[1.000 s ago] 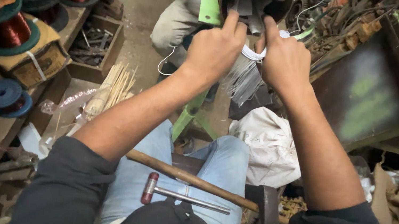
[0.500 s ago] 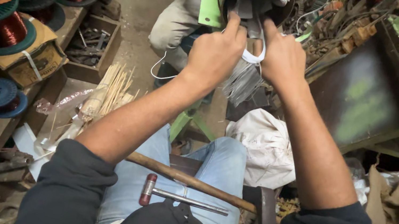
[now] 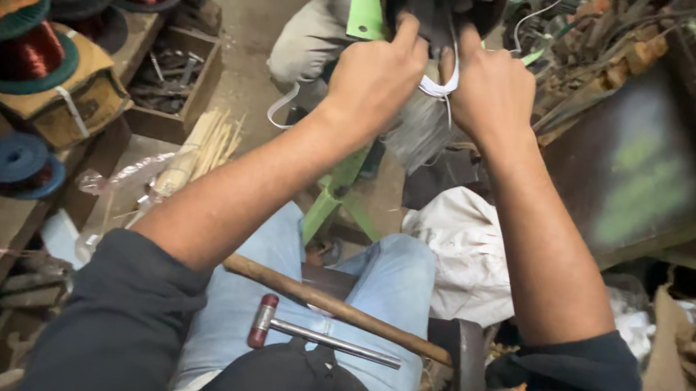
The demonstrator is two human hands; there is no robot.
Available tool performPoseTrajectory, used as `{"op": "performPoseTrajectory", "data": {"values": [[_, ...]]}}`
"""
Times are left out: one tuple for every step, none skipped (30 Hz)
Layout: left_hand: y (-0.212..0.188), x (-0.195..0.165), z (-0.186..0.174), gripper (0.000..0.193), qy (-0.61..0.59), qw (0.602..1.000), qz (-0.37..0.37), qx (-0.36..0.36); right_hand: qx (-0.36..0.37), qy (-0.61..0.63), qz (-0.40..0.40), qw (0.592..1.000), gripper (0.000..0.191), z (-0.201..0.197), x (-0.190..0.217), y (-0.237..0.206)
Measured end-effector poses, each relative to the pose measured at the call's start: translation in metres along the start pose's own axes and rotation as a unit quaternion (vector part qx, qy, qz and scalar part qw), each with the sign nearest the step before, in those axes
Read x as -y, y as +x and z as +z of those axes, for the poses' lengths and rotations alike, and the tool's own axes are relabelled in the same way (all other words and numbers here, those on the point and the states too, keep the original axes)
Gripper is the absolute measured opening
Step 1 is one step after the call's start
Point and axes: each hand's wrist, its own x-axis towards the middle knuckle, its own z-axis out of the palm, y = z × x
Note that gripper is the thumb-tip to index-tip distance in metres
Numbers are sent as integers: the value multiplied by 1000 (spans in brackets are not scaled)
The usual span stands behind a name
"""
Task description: The person winds white wire onto a green stand using both hands, occasionally using a wooden stick to guide the wire. The person adjusts the wire loops and continues winding until the end of the clip.
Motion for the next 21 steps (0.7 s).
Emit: {"op": "performPoseTrajectory", "data": {"values": [[-3,2,-2,20,-30,999,-8,-16,-17,10,5,1000,34,-3,3,-2],[-5,3,-5,20,-63,997,-14,-34,-33,-7,0,999,36,-7,5,-5],[-8,4,-6,21,-97,994,-21,-53,-50,-25,-5,998,37,-10,7,-10],[-11,2,-8,28,-138,987,-32,-80,-64,-44,-12,997,38,-12,9,-13],[-13,1,-8,35,-179,977,-45,-105,-76,-42,-16,996,38,-13,10,-17],[-15,-2,-8,42,-222,965,-58,-127,-86,-40,-20,995,40,-14,11,-20],[-16,-4,-6,36,-199,968,-61,-137,-97,-37,-23,994,42,-13,11,-23],[-15,-5,-3,31,-177,971,-63,-148,-95,-32,-16,995,45,-11,11,-24],[-14,-7,0,26,-154,973,-64,-160,-93,-28,-9,995,48,-7,10,-25],[-10,-6,4,17,-126,982,-52,-133,-91,-23,-2,996,52,-4,10,-26],[-6,-3,8,13,-99,989,-40,-105,-77,-16,15,997,52,1,10,-26],[-2,-2,12,17,-73,994,-29,-79,-63,-10,31,997,52,5,9,-25],[1,-1,15,12,-47,996,-23,-72,-50,-3,46,998,52,10,8,-23],[4,-1,16,8,-20,998,-15,-65,-51,-3,48,998,53,13,7,-20],[6,-1,17,3,7,998,-6,-58,-52,-2,52,997,53,14,6,-18],[7,-1,15,4,-5,998,-5,-59,-50,-3,56,997,54,13,5,-18],[6,-1,12,6,-18,998,-4,-60,-50,10,43,998,58,10,4,-20],[5,-1,7,9,-29,998,0,-62,-53,22,31,998,62,5,4,-23],[3,0,0,11,-58,997,-3,-45,-57,35,20,998,66,-1,5,-26],[1,2,-9,14,-85,996,-6,-30,-94,61,29,993,62,-9,6,-34],[-1,6,-18,18,-111,994,-11,-15,-132,88,36,987,59,-17,10,-49]]}}
